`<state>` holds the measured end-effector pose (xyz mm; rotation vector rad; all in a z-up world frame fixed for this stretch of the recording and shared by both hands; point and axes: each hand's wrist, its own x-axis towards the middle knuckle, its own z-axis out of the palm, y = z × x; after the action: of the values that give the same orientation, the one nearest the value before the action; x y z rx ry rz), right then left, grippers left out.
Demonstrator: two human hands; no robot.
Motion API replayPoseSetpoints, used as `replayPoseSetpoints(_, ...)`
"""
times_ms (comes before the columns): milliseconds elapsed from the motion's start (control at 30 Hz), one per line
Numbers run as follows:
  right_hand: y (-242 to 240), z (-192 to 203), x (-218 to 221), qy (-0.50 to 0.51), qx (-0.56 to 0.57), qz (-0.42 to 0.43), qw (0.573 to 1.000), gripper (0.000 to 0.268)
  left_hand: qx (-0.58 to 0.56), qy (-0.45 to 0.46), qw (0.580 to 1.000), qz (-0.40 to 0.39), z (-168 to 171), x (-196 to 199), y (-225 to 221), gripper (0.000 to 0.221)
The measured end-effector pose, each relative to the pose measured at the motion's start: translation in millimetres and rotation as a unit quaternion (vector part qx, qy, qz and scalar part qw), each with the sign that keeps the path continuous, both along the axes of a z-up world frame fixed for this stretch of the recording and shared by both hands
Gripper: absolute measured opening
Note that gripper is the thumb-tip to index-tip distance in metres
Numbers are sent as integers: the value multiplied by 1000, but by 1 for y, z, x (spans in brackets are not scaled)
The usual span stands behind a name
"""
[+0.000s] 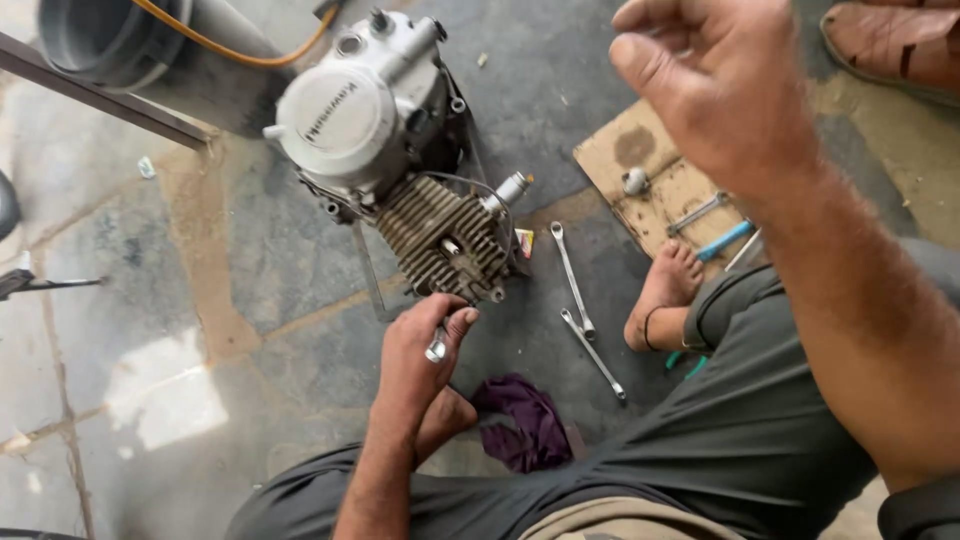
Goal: Manually repairing and reassembling a motorcycle engine component.
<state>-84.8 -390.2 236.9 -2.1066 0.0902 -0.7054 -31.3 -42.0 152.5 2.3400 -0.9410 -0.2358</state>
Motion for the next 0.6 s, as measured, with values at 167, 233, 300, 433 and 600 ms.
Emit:
replayPoseSetpoints(167,-12,-26,4,2,18,10,1000,16,-22,11,1000,19,-8,0,-4,31)
replayPoseSetpoints(233,-11,-29,6,56,-30,-1,998,20,-35,40,998,22,-10,0,-5,32)
replayPoseSetpoints(300,-12,-31,9,75,-38,-9,996,22,-48,59,997,26,-7,-1,-8,32)
replayPoseSetpoints(433,-9,-38,18,121,-53,-37,991,26,-111,79,991,11,-2,-1,-8,31)
replayPoseSetpoints(600,-5,-63,30,172,-53,-46,983,29,-72,74,994,29,10,-3,-12,28)
